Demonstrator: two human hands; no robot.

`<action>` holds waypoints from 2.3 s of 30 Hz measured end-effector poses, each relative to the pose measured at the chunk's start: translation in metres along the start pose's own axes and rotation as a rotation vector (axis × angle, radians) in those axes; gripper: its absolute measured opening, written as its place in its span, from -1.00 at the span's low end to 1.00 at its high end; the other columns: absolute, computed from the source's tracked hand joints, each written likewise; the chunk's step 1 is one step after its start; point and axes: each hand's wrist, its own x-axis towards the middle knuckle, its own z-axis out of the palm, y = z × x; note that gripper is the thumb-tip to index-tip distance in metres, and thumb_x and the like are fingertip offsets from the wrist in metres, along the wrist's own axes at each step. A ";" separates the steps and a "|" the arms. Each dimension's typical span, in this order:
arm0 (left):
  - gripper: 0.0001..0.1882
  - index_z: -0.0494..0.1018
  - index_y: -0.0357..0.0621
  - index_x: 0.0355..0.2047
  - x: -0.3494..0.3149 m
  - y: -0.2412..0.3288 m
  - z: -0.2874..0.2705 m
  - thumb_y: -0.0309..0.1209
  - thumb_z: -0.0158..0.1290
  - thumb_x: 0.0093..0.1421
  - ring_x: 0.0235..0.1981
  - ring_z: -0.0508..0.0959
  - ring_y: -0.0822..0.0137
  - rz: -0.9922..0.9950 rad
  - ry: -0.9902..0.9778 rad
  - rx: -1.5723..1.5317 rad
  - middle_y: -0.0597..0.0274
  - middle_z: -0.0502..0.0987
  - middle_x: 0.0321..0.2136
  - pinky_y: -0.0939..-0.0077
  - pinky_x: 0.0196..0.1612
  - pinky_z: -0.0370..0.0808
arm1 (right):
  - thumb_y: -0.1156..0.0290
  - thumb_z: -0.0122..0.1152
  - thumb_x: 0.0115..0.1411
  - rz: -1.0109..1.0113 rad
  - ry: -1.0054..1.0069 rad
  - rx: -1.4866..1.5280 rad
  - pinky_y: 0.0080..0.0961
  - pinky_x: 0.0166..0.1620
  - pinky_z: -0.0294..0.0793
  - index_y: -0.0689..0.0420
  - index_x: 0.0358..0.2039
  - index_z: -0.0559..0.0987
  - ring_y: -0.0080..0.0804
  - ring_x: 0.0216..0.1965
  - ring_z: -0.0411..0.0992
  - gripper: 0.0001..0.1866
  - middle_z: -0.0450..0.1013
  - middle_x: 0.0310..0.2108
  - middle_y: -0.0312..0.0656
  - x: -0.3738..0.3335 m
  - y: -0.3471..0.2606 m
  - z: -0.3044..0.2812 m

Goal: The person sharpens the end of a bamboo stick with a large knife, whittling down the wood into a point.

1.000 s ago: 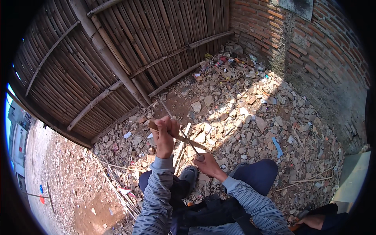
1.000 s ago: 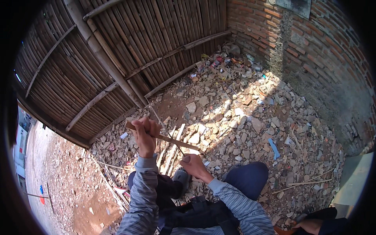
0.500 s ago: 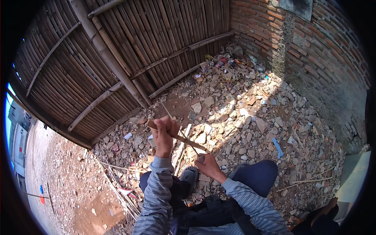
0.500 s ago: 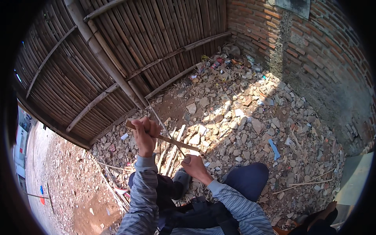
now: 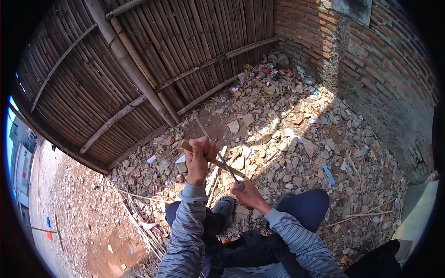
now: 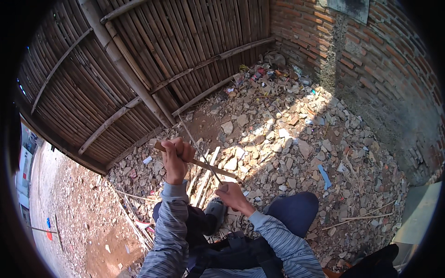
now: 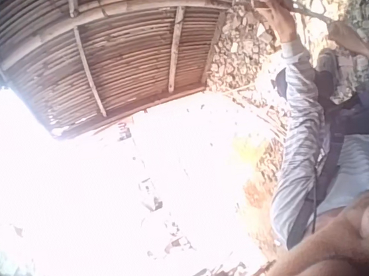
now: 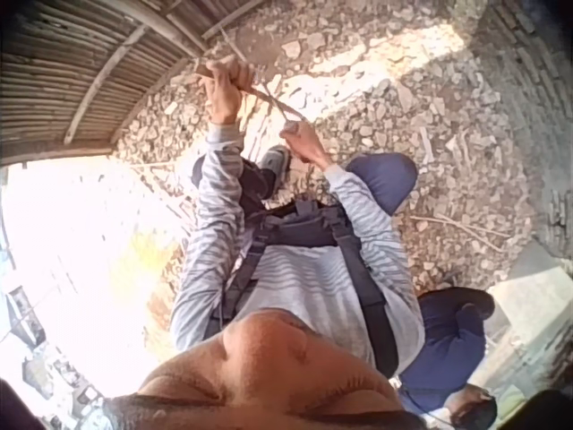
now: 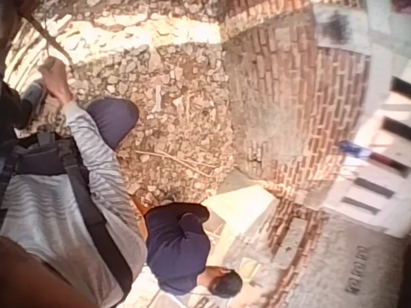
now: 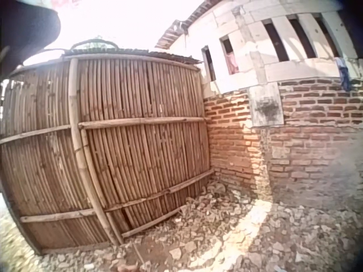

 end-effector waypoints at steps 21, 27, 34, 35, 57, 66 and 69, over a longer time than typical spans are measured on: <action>-0.32 -0.07 0.04 -0.70 -0.003 0.003 0.000 0.29 -0.30 0.32 -0.75 -0.14 0.53 0.029 0.024 0.009 0.49 -0.13 -0.76 0.48 -0.65 -0.18 | 0.37 0.18 0.07 -0.262 0.224 -0.328 -0.28 -0.50 0.24 0.30 -0.58 0.41 -0.30 -0.67 0.16 -0.74 0.25 -0.74 -0.06 0.006 0.025 0.002; -0.32 -0.04 -0.02 -0.70 -0.003 0.005 -0.009 0.24 -0.31 0.35 -0.73 -0.05 0.51 -0.014 0.008 -0.028 0.48 -0.08 -0.76 0.47 -0.63 -0.11 | 0.38 0.22 0.04 -0.299 0.333 -0.415 -0.24 -0.43 0.41 0.30 -0.49 0.53 0.04 -0.58 0.43 -0.80 0.41 -0.67 0.06 -0.001 0.014 0.005; -0.31 -0.04 -0.02 -0.70 -0.002 0.007 -0.007 0.24 -0.33 0.36 -0.73 -0.05 0.51 -0.012 -0.011 -0.057 0.48 -0.07 -0.76 0.47 -0.63 -0.12 | 0.37 0.24 0.06 -0.332 0.395 -0.608 -0.27 -0.48 0.40 0.30 -0.51 0.52 -0.10 -0.64 0.44 -0.78 0.40 -0.70 -0.01 0.013 0.024 -0.013; -0.31 -0.05 -0.02 -0.70 -0.002 0.007 -0.006 0.24 -0.33 0.36 -0.74 -0.05 0.51 -0.008 -0.002 -0.055 0.47 -0.07 -0.76 0.47 -0.63 -0.12 | 0.37 0.24 0.06 -0.333 0.397 -0.609 -0.27 -0.48 0.40 0.30 -0.51 0.52 -0.10 -0.64 0.44 -0.78 0.40 -0.70 -0.01 0.012 0.024 -0.014; -0.29 -0.06 -0.04 -0.71 -0.005 0.008 0.001 0.27 -0.29 0.32 -0.73 -0.04 0.51 -0.016 -0.094 -0.007 0.47 -0.09 -0.75 0.48 -0.63 -0.12 | 0.37 0.23 0.03 -0.282 0.336 -0.535 -0.25 -0.42 0.45 0.34 -0.36 0.59 -0.03 -0.55 0.51 -0.74 0.47 -0.64 0.01 0.010 0.024 -0.005; -0.29 -0.04 -0.05 -0.71 -0.004 0.007 -0.003 0.27 -0.34 0.34 -0.74 -0.01 0.49 -0.020 -0.059 -0.009 0.44 -0.05 -0.77 0.46 -0.62 -0.08 | 0.37 0.28 0.08 0.007 0.149 -0.248 -0.41 -0.51 0.42 0.26 -0.47 0.54 -0.43 -0.66 0.44 -0.80 0.40 -0.72 -0.21 0.004 0.016 -0.023; -0.29 -0.04 -0.05 -0.71 -0.003 0.010 0.000 0.27 -0.34 0.34 -0.73 -0.02 0.50 -0.013 -0.054 0.009 0.45 -0.05 -0.77 0.46 -0.63 -0.09 | 0.37 0.26 0.10 0.010 0.141 -0.095 -0.45 -0.53 0.36 0.28 -0.53 0.51 -0.55 -0.70 0.37 -0.77 0.36 -0.75 -0.27 0.004 0.019 -0.019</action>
